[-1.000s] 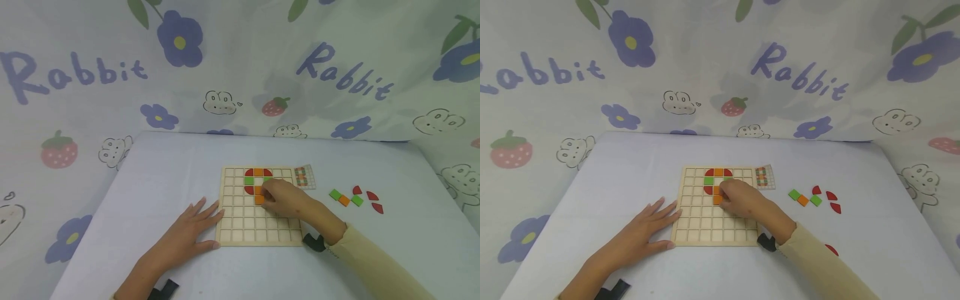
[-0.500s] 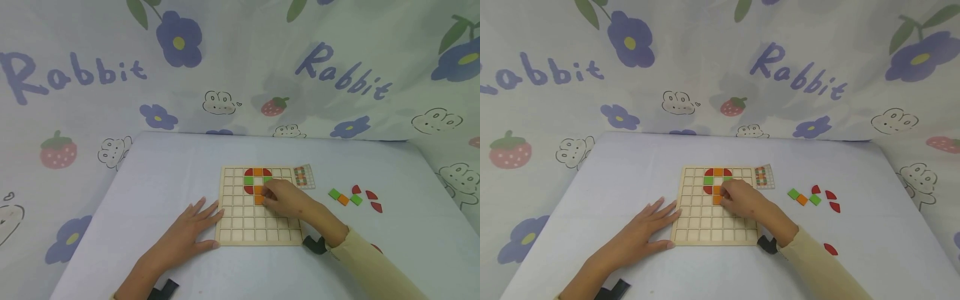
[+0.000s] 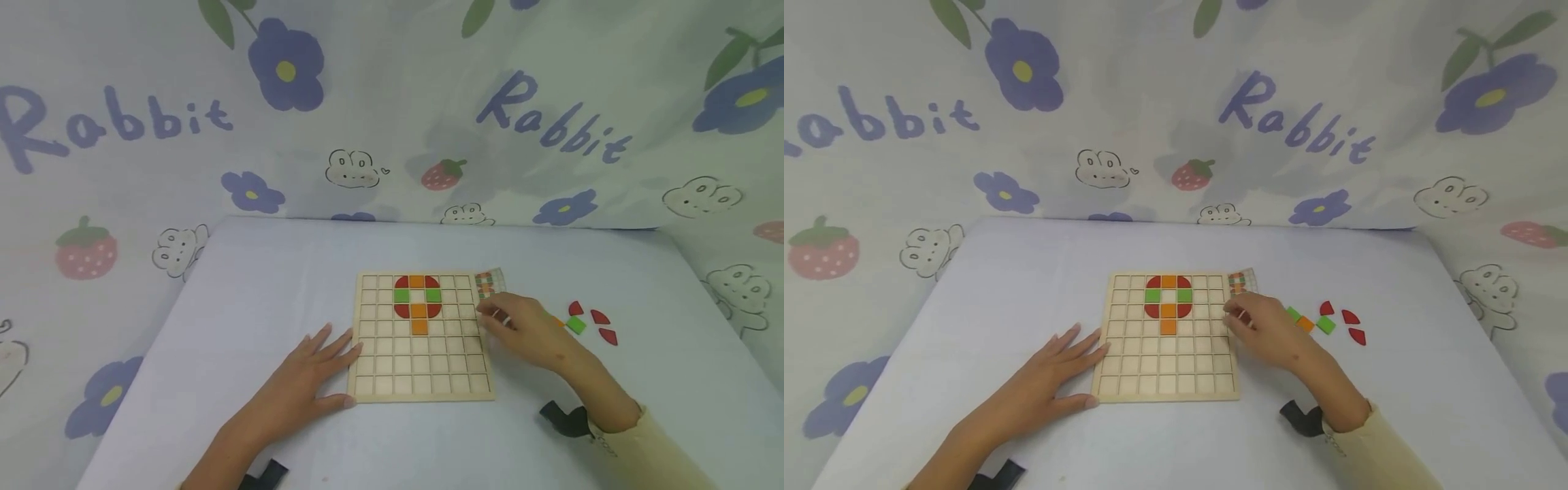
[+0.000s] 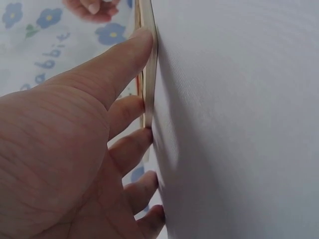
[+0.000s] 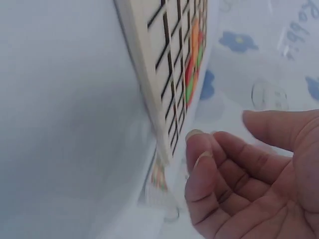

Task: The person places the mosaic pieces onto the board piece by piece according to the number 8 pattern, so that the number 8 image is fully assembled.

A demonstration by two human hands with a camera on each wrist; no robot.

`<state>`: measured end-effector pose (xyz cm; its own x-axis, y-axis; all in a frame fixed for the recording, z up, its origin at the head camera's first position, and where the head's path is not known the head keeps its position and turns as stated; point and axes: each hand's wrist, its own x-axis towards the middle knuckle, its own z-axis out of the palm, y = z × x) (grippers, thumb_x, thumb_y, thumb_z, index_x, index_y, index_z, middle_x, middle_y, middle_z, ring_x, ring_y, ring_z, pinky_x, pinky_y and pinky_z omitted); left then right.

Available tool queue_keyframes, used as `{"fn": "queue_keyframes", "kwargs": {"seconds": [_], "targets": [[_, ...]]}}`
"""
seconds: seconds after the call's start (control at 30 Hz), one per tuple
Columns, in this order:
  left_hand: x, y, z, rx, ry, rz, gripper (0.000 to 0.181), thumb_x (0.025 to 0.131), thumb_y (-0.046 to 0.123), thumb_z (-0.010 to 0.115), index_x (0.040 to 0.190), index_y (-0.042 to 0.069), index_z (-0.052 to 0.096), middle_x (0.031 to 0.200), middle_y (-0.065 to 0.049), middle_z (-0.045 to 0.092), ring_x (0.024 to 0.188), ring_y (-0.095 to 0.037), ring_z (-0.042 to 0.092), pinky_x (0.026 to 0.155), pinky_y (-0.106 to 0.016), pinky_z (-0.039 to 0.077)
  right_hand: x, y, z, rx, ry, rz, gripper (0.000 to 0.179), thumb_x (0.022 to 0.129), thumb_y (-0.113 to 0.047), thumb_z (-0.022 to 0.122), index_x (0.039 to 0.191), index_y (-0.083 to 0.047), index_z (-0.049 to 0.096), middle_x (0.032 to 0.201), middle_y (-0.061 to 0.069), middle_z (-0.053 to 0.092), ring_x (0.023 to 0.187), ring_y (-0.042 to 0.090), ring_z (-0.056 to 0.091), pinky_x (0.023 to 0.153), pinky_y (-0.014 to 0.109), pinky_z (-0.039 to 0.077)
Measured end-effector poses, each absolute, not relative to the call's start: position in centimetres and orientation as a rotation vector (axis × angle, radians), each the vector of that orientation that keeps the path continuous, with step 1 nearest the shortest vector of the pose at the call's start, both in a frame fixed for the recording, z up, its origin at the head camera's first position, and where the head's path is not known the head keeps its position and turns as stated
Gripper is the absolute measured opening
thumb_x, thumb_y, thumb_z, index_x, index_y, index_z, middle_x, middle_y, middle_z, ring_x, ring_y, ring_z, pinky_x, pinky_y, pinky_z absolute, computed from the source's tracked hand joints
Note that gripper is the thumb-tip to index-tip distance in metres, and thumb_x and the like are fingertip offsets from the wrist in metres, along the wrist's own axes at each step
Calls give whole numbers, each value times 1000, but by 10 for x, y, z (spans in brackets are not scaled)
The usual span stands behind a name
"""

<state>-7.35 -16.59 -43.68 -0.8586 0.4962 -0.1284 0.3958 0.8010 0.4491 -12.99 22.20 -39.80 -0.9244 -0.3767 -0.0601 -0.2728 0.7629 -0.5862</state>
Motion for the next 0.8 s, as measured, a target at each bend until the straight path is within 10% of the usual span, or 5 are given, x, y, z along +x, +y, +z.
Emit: {"fn": "queue_keyframes", "kwargs": {"seconds": [0.63,0.8], "targets": [[-73,-166,-436,690,2746,615,80,88,46,82,157,22,50,169,3,32,160,-34,13,128,-57,16,-129,352,-401,-140,2969,-662,29,102,-9,62,127,7,67,121,28,65,91,33,61,63,34,54],[-72,-165,-434,674,2736,631,80,88,46,82,157,23,50,169,4,31,160,-33,12,128,-57,15,-136,365,-408,-145,2936,-551,34,99,-7,64,130,8,65,127,33,61,100,45,62,79,57,60]]}}
